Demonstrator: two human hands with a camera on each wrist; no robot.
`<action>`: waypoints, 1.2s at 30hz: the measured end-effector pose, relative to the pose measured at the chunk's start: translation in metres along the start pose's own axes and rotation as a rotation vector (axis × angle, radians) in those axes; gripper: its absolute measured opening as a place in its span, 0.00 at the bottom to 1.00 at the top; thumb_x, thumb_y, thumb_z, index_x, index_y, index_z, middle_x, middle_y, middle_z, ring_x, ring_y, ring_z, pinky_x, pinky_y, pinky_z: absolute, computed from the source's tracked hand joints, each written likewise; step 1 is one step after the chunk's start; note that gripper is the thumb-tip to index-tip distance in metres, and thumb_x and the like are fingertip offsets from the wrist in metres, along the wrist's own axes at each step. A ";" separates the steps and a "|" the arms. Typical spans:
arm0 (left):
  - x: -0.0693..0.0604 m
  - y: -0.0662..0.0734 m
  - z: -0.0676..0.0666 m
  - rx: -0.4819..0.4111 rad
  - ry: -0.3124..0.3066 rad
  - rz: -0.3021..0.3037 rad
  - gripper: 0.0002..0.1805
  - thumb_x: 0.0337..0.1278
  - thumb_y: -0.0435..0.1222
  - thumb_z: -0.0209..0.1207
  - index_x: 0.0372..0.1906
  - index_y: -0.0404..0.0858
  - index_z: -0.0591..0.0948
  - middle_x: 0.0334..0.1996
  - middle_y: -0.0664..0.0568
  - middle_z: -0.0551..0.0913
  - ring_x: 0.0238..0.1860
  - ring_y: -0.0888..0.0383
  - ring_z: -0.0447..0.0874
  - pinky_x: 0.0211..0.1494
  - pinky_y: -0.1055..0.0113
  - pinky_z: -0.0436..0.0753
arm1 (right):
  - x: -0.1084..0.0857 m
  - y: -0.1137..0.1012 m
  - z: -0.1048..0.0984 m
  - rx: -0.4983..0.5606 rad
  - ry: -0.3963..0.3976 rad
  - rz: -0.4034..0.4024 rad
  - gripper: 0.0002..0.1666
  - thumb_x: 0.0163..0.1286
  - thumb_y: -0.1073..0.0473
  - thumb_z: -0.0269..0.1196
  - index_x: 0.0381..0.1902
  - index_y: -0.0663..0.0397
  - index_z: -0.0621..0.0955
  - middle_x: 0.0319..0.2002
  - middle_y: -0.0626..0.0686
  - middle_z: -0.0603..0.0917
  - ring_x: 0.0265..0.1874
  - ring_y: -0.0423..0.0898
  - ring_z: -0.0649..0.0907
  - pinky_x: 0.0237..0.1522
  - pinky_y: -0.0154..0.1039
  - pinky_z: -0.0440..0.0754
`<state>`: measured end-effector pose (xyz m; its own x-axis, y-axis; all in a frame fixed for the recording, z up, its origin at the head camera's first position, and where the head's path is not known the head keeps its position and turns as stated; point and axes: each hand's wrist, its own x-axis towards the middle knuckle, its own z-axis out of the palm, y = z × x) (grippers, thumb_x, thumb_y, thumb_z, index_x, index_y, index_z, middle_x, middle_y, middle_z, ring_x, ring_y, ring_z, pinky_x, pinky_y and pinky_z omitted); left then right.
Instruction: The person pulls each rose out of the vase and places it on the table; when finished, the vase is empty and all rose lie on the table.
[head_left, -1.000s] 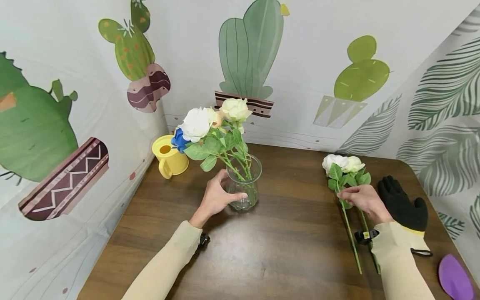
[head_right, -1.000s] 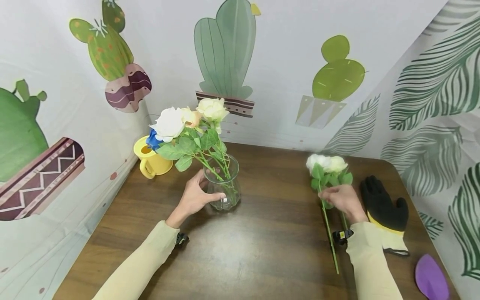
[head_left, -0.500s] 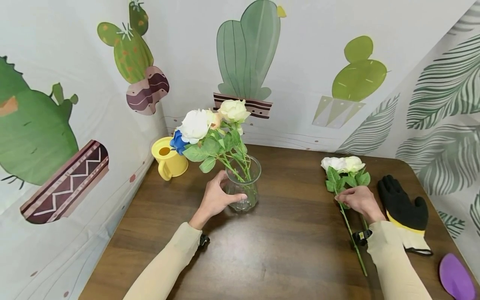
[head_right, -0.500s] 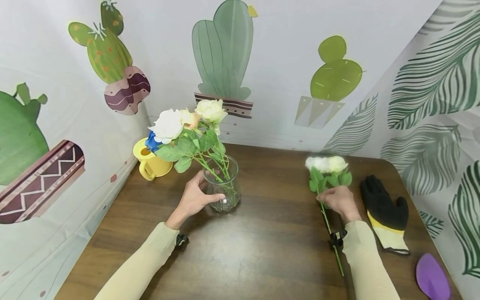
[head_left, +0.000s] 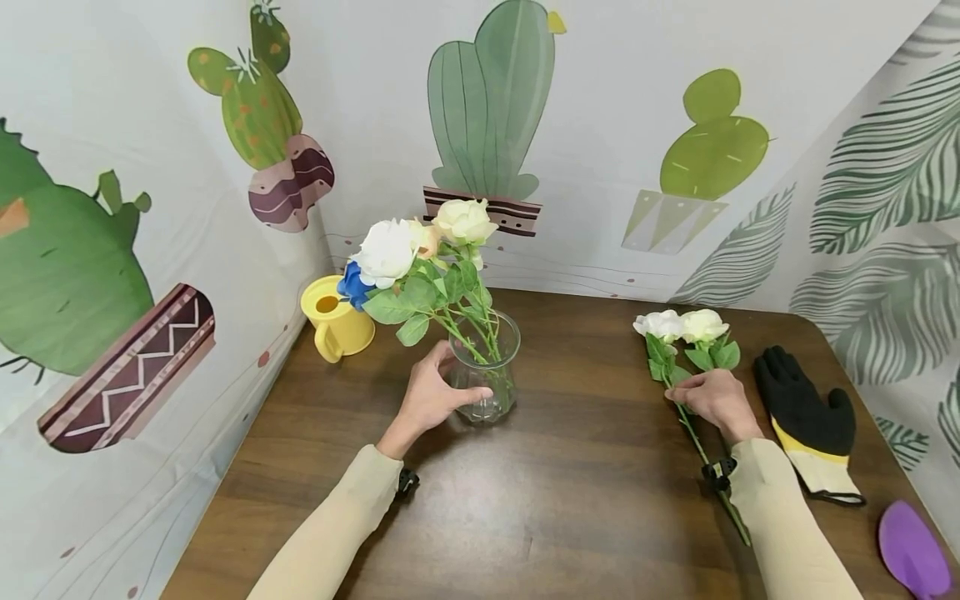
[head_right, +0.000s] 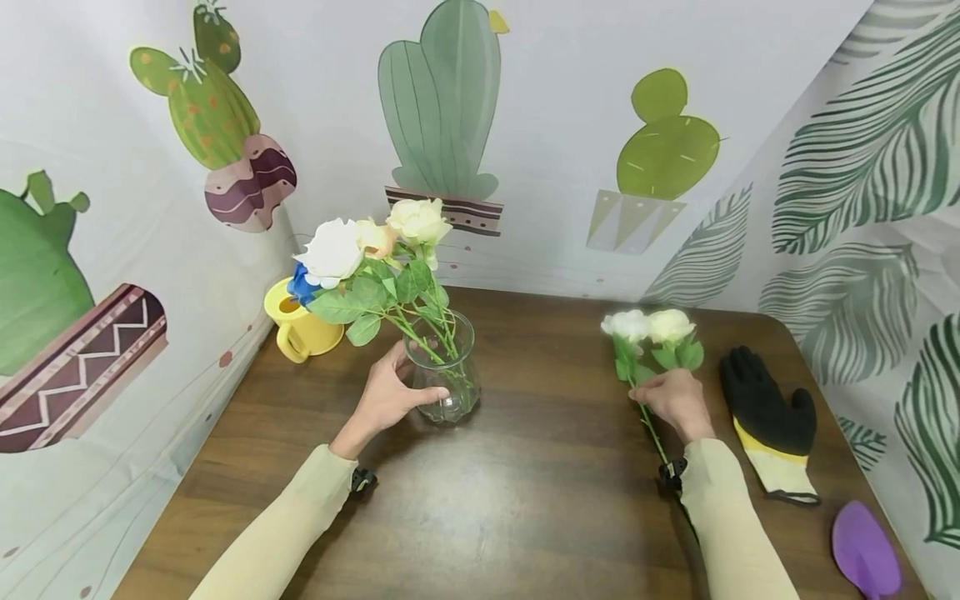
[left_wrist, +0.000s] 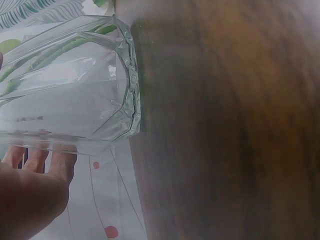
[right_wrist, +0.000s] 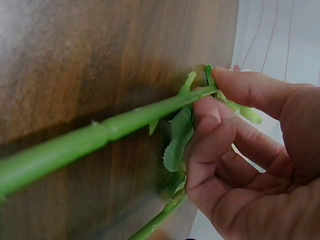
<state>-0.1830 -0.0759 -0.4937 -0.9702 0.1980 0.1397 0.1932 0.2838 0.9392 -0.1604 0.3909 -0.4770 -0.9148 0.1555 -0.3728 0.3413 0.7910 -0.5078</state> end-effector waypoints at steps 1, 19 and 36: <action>0.000 0.000 0.000 0.001 -0.001 -0.001 0.38 0.42 0.36 0.87 0.61 0.43 0.82 0.61 0.47 0.89 0.68 0.49 0.87 0.76 0.49 0.82 | 0.000 0.000 0.001 -0.003 0.004 -0.003 0.26 0.75 0.48 0.69 0.56 0.66 0.89 0.68 0.77 0.80 0.65 0.77 0.79 0.59 0.63 0.86; -0.001 -0.002 0.002 0.011 -0.002 0.004 0.37 0.44 0.37 0.86 0.61 0.43 0.82 0.61 0.47 0.90 0.67 0.48 0.87 0.76 0.48 0.83 | -0.024 -0.017 0.005 0.086 0.230 0.007 0.26 0.75 0.48 0.70 0.56 0.66 0.89 0.61 0.72 0.87 0.61 0.72 0.82 0.44 0.45 0.83; 0.000 -0.002 0.001 -0.005 0.005 0.021 0.36 0.44 0.36 0.86 0.61 0.42 0.82 0.60 0.47 0.89 0.66 0.48 0.87 0.74 0.48 0.84 | -0.055 -0.100 0.008 0.189 0.379 -0.210 0.23 0.74 0.45 0.74 0.56 0.54 0.92 0.50 0.60 0.95 0.43 0.34 0.85 0.38 0.26 0.79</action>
<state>-0.1829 -0.0759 -0.4957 -0.9666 0.1991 0.1611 0.2128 0.2745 0.9377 -0.1423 0.2987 -0.4119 -0.9705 0.2370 0.0452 0.1420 0.7123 -0.6874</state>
